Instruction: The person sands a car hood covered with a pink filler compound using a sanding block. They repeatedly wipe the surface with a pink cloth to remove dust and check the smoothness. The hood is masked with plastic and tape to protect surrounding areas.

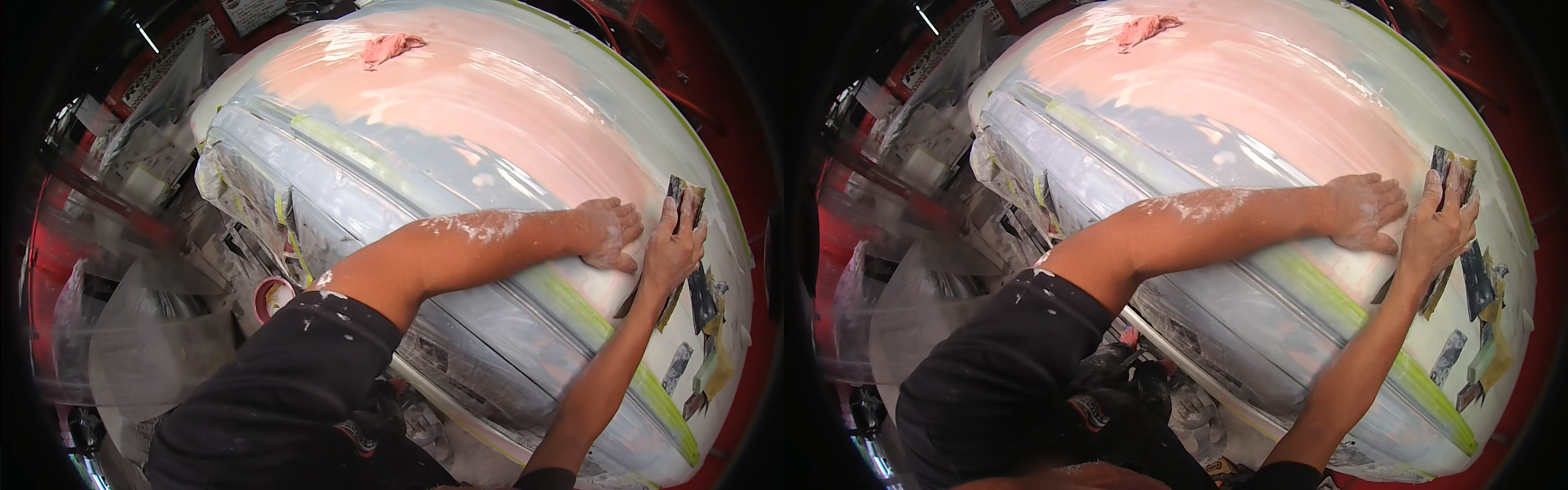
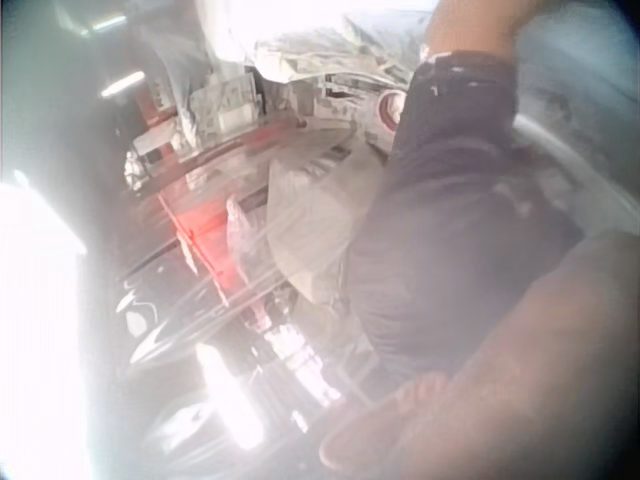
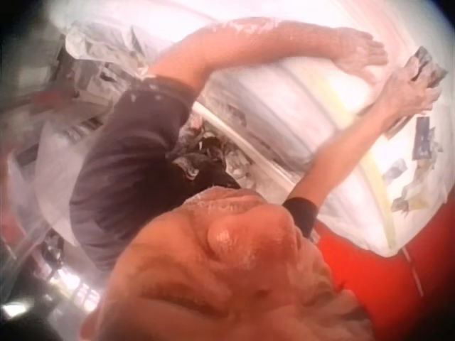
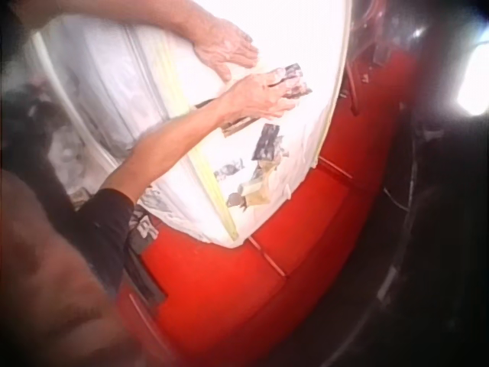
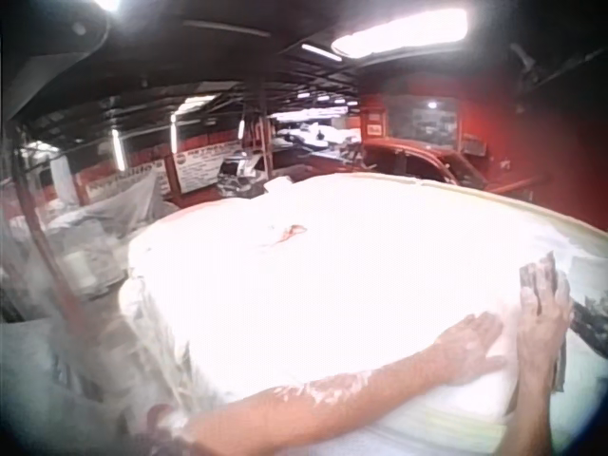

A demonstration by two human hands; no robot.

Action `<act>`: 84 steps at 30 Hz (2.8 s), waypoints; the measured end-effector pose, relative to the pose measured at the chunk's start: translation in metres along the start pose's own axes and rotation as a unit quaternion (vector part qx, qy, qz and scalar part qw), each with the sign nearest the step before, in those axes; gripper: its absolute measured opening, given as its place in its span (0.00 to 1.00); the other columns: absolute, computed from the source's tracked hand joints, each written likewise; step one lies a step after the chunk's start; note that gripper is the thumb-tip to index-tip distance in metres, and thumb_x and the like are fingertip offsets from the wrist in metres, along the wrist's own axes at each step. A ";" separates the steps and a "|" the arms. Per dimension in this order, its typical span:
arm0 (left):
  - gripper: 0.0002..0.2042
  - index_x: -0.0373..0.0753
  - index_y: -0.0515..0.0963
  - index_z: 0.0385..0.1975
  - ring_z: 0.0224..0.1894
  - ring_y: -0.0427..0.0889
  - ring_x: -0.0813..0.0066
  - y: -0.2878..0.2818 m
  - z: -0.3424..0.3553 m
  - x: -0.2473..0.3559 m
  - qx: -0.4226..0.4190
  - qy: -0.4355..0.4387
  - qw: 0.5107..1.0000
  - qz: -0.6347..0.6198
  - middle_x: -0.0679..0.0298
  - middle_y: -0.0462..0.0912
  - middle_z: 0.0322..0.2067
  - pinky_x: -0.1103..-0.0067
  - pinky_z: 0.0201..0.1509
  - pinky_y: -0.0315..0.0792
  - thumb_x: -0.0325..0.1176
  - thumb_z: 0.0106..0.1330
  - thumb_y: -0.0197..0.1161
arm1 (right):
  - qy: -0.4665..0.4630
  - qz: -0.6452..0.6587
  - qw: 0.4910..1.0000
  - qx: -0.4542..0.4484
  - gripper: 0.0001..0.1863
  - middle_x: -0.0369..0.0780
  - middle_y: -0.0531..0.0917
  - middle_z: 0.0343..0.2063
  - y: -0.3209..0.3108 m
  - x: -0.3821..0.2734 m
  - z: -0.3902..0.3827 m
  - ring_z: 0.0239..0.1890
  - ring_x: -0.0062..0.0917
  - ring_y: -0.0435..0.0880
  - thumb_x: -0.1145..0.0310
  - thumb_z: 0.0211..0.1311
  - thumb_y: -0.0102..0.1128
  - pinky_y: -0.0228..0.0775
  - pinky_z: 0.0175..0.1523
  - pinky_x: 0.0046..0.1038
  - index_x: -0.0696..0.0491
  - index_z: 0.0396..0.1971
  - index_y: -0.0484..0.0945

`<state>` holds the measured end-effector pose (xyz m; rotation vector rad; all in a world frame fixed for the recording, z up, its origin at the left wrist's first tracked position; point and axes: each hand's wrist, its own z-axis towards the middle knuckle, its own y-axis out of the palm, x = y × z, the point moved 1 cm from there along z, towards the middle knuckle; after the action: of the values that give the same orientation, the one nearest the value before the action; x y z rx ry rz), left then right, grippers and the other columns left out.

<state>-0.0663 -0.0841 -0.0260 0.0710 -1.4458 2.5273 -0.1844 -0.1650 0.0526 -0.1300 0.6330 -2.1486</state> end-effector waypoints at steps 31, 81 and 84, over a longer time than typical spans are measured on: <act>0.46 0.27 0.55 0.74 0.79 0.52 0.46 -0.005 0.024 0.044 -0.130 0.001 0.991 0.002 0.39 0.56 0.75 0.61 0.82 0.47 0.67 0.74 0.42 | 0.104 0.074 0.983 0.134 0.21 0.53 0.80 0.59 -0.040 0.041 0.013 0.62 0.55 0.76 0.47 0.66 0.66 0.68 0.64 0.58 0.38 0.55 0.87; 0.45 0.31 0.57 0.75 0.79 0.51 0.48 -0.114 -0.100 -0.077 -0.149 -0.217 0.964 0.030 0.44 0.56 0.76 0.63 0.82 0.48 0.69 0.75 0.36 | -0.083 0.073 0.985 -0.132 0.22 0.51 0.75 0.66 -0.014 -0.007 -0.008 0.64 0.51 0.75 0.55 0.73 0.59 0.65 0.70 0.46 0.38 0.65 0.80; 0.44 0.30 0.59 0.73 0.78 0.55 0.47 -0.157 -0.157 -0.133 -0.124 -0.359 0.922 0.070 0.42 0.58 0.74 0.62 0.81 0.52 0.68 0.75 0.39 | -0.084 0.101 0.975 -0.178 0.23 0.51 0.75 0.65 -0.017 -0.015 -0.011 0.64 0.50 0.74 0.55 0.72 0.59 0.65 0.70 0.45 0.38 0.65 0.79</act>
<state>0.1087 0.1034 0.0058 0.9716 -2.0739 2.5140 -0.1910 -0.1402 0.0531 -0.4189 0.8880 -1.7916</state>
